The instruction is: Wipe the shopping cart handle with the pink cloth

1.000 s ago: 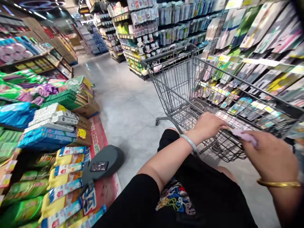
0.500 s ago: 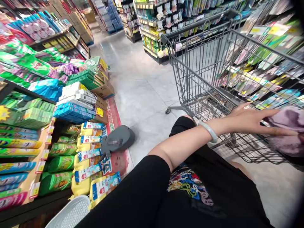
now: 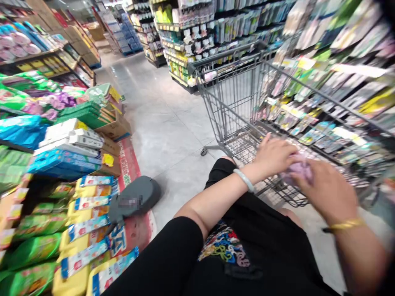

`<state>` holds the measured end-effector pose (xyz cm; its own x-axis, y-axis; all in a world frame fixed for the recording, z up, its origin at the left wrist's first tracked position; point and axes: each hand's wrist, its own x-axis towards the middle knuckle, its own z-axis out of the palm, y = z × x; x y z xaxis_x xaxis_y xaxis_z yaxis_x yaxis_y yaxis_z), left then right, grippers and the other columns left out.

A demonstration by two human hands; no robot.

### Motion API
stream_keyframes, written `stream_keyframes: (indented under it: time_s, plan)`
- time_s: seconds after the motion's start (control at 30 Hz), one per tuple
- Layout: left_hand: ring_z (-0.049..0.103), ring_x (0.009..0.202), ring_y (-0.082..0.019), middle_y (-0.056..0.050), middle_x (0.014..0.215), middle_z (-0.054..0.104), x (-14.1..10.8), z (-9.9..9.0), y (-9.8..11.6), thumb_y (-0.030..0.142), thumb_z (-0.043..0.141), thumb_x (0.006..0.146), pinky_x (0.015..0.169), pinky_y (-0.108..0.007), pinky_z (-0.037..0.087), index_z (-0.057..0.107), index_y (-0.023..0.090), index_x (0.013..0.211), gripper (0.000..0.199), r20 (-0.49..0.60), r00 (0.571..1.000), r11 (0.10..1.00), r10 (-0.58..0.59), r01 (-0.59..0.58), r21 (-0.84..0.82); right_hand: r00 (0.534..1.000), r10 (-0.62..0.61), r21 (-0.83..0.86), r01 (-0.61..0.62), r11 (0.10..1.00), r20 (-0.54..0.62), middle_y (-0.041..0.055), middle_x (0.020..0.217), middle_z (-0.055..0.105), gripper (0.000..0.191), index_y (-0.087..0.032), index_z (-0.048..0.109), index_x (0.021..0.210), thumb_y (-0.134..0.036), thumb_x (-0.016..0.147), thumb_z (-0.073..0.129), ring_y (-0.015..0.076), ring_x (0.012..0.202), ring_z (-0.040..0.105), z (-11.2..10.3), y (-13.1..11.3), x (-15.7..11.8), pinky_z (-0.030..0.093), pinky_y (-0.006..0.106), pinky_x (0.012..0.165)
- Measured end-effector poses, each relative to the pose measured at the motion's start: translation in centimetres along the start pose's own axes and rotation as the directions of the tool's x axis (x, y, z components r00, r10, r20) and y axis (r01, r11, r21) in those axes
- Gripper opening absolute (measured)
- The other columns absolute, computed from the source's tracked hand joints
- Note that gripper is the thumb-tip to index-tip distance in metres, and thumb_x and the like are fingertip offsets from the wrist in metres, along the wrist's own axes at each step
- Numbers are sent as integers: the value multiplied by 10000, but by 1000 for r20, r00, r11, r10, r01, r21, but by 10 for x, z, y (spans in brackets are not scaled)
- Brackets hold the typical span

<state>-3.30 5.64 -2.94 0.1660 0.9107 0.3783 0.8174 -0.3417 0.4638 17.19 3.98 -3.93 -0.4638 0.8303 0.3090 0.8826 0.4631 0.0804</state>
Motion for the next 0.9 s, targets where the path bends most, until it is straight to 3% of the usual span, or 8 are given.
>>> stream_keyframes:
  time_s: [0.03, 0.1, 0.2, 0.37, 0.47, 0.6, 0.8, 0.9]
  plan:
    - [557, 1140, -187, 0, 1083, 698, 0, 1, -3, 482, 485, 963, 1218, -470, 98, 677, 247, 1005, 306, 0, 1000, 1000, -3, 3, 9, 1000, 2, -47, -2, 999, -6, 190, 1102, 625, 554, -142, 554, 1249, -579, 911, 514, 286, 929, 579, 4, -13, 13, 362, 364, 683]
    - [571, 1131, -159, 3, 1105, 699, 1, 1, -12, 470, 449, 982, 1222, -433, 109, 652, 252, 1110, 324, 17, 999, 999, 42, -42, 5, 1000, 18, -68, -19, 997, -14, 148, 1038, 636, 497, -157, 571, 1216, -550, 915, 522, 260, 844, 587, 10, -25, 30, 325, 334, 632]
    - [577, 1130, -127, 9, 1136, 700, 5, -4, -27, 431, 379, 1016, 1209, -378, 154, 629, 258, 1203, 357, 21, 995, 995, 100, -100, 5, 998, -14, 16, 13, 1000, 60, 94, 996, 642, 364, -195, 596, 1160, -454, 905, 571, 220, 807, 600, 6, -8, 33, 338, 304, 633]
    - [513, 1202, -162, 18, 1197, 683, 13, -11, -45, 446, 444, 991, 1205, -411, 100, 714, 295, 1065, 318, -11, 998, 992, 61, -59, 110, 975, 45, -41, -37, 999, 216, 75, 926, 632, 271, -228, 623, 1076, -421, 886, 602, 201, 727, 599, -17, 17, 16, 324, 294, 596]
    - [563, 1036, -167, 20, 976, 722, 19, -10, -49, 434, 486, 976, 1172, -420, 134, 730, 276, 981, 291, 15, 996, 986, 92, -93, 139, 978, 83, -49, -75, 996, 191, 80, 913, 632, 197, -218, 632, 1015, -368, 893, 594, 199, 728, 601, -16, -2, 27, 311, 295, 577]
    - [560, 904, -176, 0, 843, 706, 26, -14, -51, 448, 480, 975, 1001, -383, 288, 726, 253, 903, 322, 67, 991, 979, 116, -126, 161, 993, 76, 40, -79, 996, 86, 76, 1012, 638, 195, -224, 624, 1060, -340, 909, 580, 208, 868, 608, -7, -24, 45, 363, 296, 643]
    - [554, 890, -182, 2, 818, 697, 28, -18, -56, 465, 475, 974, 903, -362, 292, 715, 255, 895, 328, 82, 988, 980, 133, -144, 140, 989, 51, 31, -56, 998, 137, 66, 974, 633, 157, -228, 623, 1025, -305, 888, 614, 214, 864, 597, -11, 6, 15, 388, 299, 679]
    - [548, 861, -176, 6, 802, 690, 26, -16, -55, 463, 483, 971, 893, -364, 293, 712, 256, 881, 323, 61, 988, 981, 140, -147, 128, 997, 51, 201, -60, 978, 49, 74, 1016, 642, 148, -219, 636, 1022, -249, 886, 582, 224, 921, 598, -9, 3, 11, 433, 319, 750]
